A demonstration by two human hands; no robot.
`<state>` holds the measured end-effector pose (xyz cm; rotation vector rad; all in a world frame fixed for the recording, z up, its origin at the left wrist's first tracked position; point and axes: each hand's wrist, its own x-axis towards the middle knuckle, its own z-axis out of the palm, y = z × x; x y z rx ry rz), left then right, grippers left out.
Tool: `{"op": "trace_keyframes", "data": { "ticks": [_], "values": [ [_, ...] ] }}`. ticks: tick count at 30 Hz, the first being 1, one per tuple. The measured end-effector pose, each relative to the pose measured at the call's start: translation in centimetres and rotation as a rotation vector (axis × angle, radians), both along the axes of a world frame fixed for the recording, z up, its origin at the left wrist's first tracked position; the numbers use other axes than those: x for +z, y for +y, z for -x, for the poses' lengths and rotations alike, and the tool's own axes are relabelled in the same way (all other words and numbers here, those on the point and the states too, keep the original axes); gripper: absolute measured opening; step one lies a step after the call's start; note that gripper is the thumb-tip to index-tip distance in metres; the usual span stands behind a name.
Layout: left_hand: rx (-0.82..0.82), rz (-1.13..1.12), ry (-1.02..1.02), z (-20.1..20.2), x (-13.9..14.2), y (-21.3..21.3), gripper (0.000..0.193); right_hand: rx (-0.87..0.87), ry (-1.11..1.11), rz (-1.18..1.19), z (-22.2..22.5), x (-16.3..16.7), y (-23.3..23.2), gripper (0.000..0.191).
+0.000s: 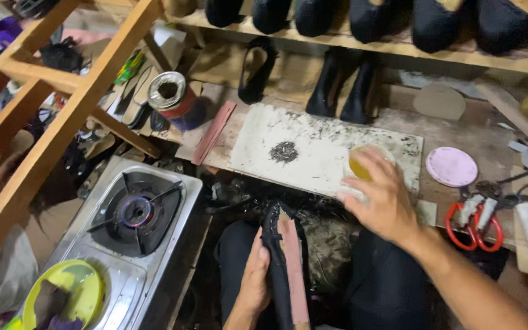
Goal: The person sits on the floor of a shoe workshop holding a black shoe upper and presses a pink insole board into the sole of the shoe, repeatedly smoothing and pressing it with the fingers and occasionally dipping a finger into a bowl of liquid glue. They briefly place the shoe on a shelf of finished uppers and take another before continuing to press the insole.
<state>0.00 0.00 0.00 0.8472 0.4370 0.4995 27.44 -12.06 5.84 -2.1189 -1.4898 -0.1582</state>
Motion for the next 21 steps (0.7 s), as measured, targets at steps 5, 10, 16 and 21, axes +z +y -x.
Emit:
{"op": "trace_keyframes", "data": {
  "ticks": [5, 10, 16, 21],
  "values": [
    [-0.003, -0.234, 0.100, 0.3, -0.8, 0.3, 0.091, -0.058, -0.110, 0.144, -5.5, 0.2, 1.1, 0.082],
    [-0.031, -0.402, 0.099, 0.5, -1.1, 0.3, 0.094, -0.143, -0.017, 0.289, -6.6, -0.9, -0.1, 0.057],
    [-0.102, -0.450, 0.117, 0.3, -0.3, 0.0, 0.099, 0.140, 0.260, -0.102, -2.1, -0.2, -1.8, 0.034],
    [-0.138, -0.454, 0.046, -0.5, 0.7, -0.6, 0.098, 0.351, 0.246, -0.251, 6.7, 2.4, -1.5, 0.037]
  ]
}}
